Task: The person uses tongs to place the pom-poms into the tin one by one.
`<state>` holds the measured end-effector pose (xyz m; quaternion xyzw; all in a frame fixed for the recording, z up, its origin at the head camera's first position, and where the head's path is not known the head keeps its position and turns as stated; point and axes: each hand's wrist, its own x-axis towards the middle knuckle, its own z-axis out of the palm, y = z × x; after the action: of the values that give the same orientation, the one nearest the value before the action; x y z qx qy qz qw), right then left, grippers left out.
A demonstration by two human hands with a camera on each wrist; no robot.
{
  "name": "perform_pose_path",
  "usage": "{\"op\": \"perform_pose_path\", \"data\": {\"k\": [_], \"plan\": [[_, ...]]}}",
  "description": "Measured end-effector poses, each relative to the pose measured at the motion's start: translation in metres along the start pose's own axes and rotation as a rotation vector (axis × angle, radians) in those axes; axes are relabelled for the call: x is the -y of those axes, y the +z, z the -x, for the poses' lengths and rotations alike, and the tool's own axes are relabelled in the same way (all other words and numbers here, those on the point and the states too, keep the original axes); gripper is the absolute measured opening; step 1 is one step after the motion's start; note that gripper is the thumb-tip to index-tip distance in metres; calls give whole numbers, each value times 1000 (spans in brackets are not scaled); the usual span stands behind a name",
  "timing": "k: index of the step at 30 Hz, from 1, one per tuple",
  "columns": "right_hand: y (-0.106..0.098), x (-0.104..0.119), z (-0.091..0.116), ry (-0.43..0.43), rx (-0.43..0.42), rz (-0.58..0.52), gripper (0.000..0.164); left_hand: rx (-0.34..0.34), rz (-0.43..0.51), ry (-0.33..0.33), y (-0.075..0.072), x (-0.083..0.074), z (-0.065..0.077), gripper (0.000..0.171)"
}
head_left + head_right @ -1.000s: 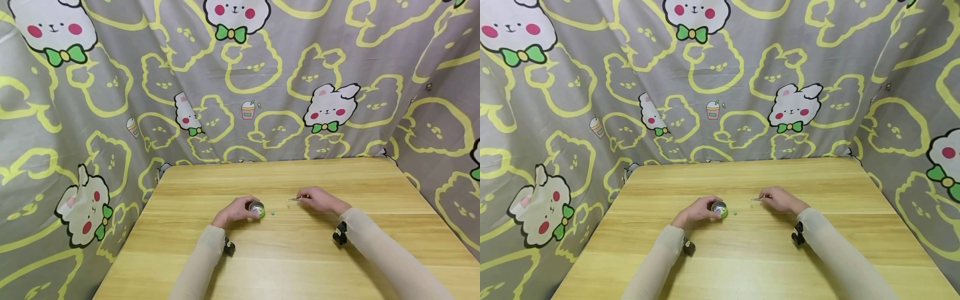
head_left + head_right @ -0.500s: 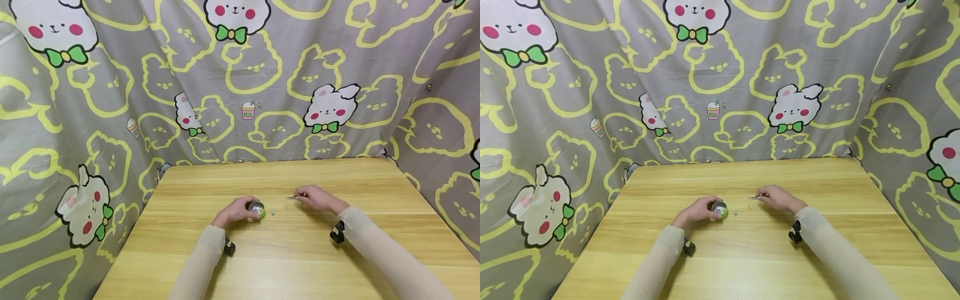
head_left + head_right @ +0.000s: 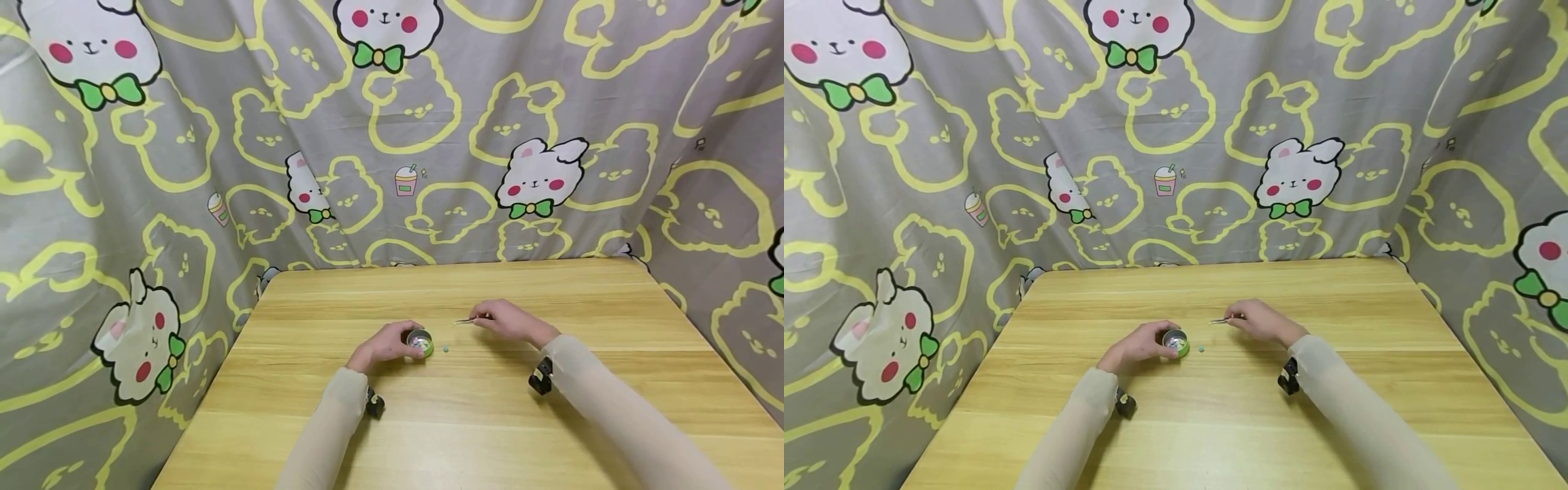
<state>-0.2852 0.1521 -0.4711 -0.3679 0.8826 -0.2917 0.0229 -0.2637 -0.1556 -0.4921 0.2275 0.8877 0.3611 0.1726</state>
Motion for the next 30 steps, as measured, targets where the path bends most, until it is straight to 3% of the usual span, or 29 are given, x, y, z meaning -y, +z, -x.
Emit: {"op": "perform_pose_path", "data": {"k": [30], "plan": [[12, 22, -30, -57, 10, 13, 13, -15, -12, 4, 1, 1, -1, 50]]}}
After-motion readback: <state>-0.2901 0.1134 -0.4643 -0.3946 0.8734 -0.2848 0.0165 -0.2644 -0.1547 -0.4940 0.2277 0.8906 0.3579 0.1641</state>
